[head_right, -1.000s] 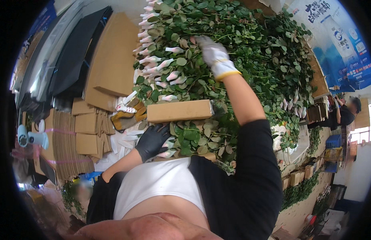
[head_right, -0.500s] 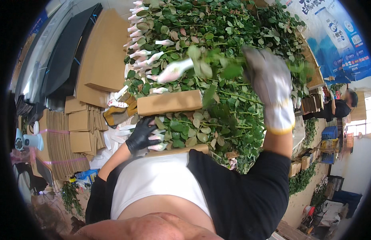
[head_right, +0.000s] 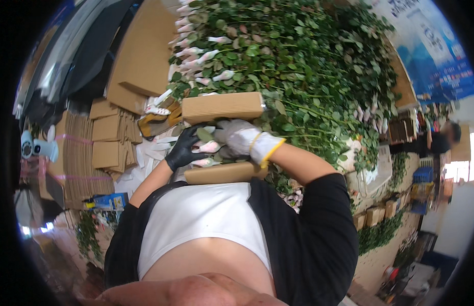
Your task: The person packs roses into cardboard sleeves, aligning the buds and then securing the sleeve with a stapler.
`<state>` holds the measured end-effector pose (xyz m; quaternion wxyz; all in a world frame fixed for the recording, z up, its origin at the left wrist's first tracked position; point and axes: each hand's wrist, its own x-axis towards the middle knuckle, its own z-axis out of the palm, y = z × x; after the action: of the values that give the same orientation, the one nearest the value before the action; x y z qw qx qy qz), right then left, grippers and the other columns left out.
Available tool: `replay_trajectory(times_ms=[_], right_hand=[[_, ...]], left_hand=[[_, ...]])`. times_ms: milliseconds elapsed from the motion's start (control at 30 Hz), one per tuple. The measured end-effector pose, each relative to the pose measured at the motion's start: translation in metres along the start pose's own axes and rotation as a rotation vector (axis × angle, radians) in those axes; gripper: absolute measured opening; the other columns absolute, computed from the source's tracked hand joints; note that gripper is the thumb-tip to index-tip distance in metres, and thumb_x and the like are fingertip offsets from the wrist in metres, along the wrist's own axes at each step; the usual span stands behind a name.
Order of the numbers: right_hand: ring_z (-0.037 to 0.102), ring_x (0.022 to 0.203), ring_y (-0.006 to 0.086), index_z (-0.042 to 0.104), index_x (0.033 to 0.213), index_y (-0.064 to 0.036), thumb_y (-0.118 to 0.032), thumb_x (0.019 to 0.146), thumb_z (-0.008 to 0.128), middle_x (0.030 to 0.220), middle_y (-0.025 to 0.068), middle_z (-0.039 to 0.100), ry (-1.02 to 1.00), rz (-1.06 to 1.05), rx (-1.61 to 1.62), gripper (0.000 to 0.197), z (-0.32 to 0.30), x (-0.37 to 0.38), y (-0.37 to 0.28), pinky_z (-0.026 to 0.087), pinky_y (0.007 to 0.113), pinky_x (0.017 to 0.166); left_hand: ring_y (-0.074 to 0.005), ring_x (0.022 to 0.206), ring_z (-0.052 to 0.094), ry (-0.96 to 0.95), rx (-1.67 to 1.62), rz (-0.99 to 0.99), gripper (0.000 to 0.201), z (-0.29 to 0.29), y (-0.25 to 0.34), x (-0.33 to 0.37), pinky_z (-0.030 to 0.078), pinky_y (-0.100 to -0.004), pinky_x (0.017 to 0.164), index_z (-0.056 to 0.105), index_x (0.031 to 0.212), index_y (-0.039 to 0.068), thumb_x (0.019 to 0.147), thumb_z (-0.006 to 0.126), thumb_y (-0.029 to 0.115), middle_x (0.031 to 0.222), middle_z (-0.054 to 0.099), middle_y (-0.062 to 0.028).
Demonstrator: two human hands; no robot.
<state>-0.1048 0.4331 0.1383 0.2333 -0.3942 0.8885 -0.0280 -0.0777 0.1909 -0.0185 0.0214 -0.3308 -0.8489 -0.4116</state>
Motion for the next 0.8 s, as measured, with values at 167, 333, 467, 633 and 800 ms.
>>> replay_trajectory(times_ms=[167, 333, 467, 633, 800], right_hand=[[0.068, 0.100, 0.0333, 0.070, 0.107, -0.0076, -0.005, 0.080, 0.071, 0.103, 0.0155, 0.070, 0.211, -0.306, 0.469, 0.027, -0.049, -0.031, 0.013, 0.054, 0.042, 0.086], [0.050, 0.124, 0.0392, 0.061, 0.124, -0.0123, -0.016, 0.085, 0.064, 0.124, 0.0205, 0.056, 0.168, -0.466, 0.161, 0.039, 0.030, 0.017, 0.007, 0.039, 0.047, 0.108], [0.042, 0.132, 0.0420, 0.055, 0.133, -0.0171, -0.026, 0.087, 0.064, 0.140, 0.0206, 0.043, 0.188, -0.366, 0.127, 0.048, 0.059, 0.022, 0.015, 0.030, 0.052, 0.112], [0.042, 0.132, 0.0416, 0.055, 0.133, -0.0193, -0.023, 0.088, 0.063, 0.139, 0.0212, 0.043, 0.190, -0.360, 0.133, 0.046, 0.061, 0.025, 0.013, 0.029, 0.053, 0.112], [0.040, 0.133, 0.0414, 0.055, 0.134, -0.0209, -0.024, 0.086, 0.064, 0.140, 0.0210, 0.042, 0.166, -0.338, 0.105, 0.049, 0.062, 0.027, 0.017, 0.030, 0.053, 0.111]], left_hand=[[-0.0388, 0.121, 0.052, 0.048, 0.008, 0.015, 0.064, -0.003, 0.010, -0.005, 0.042, -0.0473, 0.103, 0.065, 0.126, 0.013, 0.067, 0.085, 0.030, 0.136, 0.055, -0.0165], [-0.0360, 0.124, 0.052, 0.063, 0.009, 0.017, 0.059, 0.000, 0.015, -0.007, 0.043, -0.0443, 0.101, 0.064, 0.127, 0.009, 0.072, 0.081, 0.023, 0.140, 0.054, -0.0152], [-0.0241, 0.124, 0.056, 0.291, -0.546, -0.352, 0.038, -0.011, 0.014, -0.034, 0.042, -0.0370, 0.107, 0.064, 0.127, 0.006, 0.089, 0.066, 0.003, 0.131, 0.062, -0.0132], [-0.0234, 0.071, 0.066, 0.381, -0.448, -0.885, 0.036, -0.003, 0.027, -0.027, 0.051, -0.0383, 0.065, 0.063, 0.115, 0.000, 0.102, 0.053, 0.033, 0.085, 0.070, -0.0112], [-0.0368, 0.071, 0.068, 0.461, -0.230, -0.726, 0.027, 0.030, 0.036, 0.011, 0.051, -0.0406, 0.063, 0.063, 0.101, 0.001, 0.098, 0.061, 0.028, 0.079, 0.068, -0.0191]])
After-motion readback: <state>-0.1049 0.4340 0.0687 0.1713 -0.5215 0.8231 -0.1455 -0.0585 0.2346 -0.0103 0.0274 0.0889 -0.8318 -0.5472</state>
